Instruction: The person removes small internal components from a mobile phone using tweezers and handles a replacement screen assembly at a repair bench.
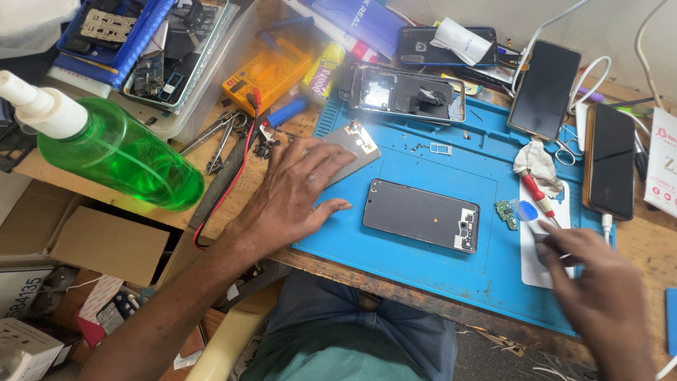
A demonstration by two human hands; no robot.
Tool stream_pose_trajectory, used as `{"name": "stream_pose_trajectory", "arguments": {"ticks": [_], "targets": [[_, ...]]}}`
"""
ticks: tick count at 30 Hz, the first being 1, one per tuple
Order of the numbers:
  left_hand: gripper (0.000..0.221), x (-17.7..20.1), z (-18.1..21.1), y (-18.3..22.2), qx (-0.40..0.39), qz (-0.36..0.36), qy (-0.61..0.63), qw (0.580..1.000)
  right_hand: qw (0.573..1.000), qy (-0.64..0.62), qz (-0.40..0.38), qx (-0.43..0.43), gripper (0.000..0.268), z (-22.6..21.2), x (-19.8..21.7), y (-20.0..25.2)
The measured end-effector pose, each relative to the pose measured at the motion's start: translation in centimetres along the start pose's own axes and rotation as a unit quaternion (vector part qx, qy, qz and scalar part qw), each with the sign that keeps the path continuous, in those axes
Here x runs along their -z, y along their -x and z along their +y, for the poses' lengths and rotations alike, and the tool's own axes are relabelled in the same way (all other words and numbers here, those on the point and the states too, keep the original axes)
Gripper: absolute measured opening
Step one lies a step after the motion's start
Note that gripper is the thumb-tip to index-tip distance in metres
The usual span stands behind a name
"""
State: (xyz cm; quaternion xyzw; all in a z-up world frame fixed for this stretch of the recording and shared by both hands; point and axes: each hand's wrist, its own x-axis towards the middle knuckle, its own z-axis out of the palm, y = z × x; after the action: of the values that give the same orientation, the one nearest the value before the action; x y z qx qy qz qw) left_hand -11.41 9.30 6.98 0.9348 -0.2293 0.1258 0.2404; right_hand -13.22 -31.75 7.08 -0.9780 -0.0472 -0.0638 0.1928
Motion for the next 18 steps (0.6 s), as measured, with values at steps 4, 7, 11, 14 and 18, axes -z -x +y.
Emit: {"name": "stream_pose_trajectory", "arguments": {"ticks": [4, 7, 11, 14, 18], "targets": [[0.075, -1.3, 1.2, 0.0, -0.037, -0.033, 0.052, 0.997, 0.922, -0.380, 0.077, 0.002, 0.043, 2.1, 0.2, -0.7], [0.074, -2.6, 2.2, -0.8, -0.065, -0.050, 0.061, 0.995, 0.809, -0.584, 0.063, 0.030, 0.020, 0.7, -1.4, -1.3], [0.060, -3.1, 2.1, -0.9, -0.081, -0.065, 0.041, 0.994, 0.802, -0.592, 0.063, -0.040, 0.017, -4.1, -2.9, -1.8], [0.054, -3.7, 2.1, -0.6, -0.094, -0.048, 0.014, 0.994, 0.867, -0.497, 0.044, -0.014, 0.020, -6.4, -2.9, -3.0], [0.055, -4.3, 2.1, -0.3, -0.100, -0.024, -0.008, 0.995, 0.924, -0.379, 0.014, 0.060, 0.015, -7.3, -3.7, -4.3]]}}
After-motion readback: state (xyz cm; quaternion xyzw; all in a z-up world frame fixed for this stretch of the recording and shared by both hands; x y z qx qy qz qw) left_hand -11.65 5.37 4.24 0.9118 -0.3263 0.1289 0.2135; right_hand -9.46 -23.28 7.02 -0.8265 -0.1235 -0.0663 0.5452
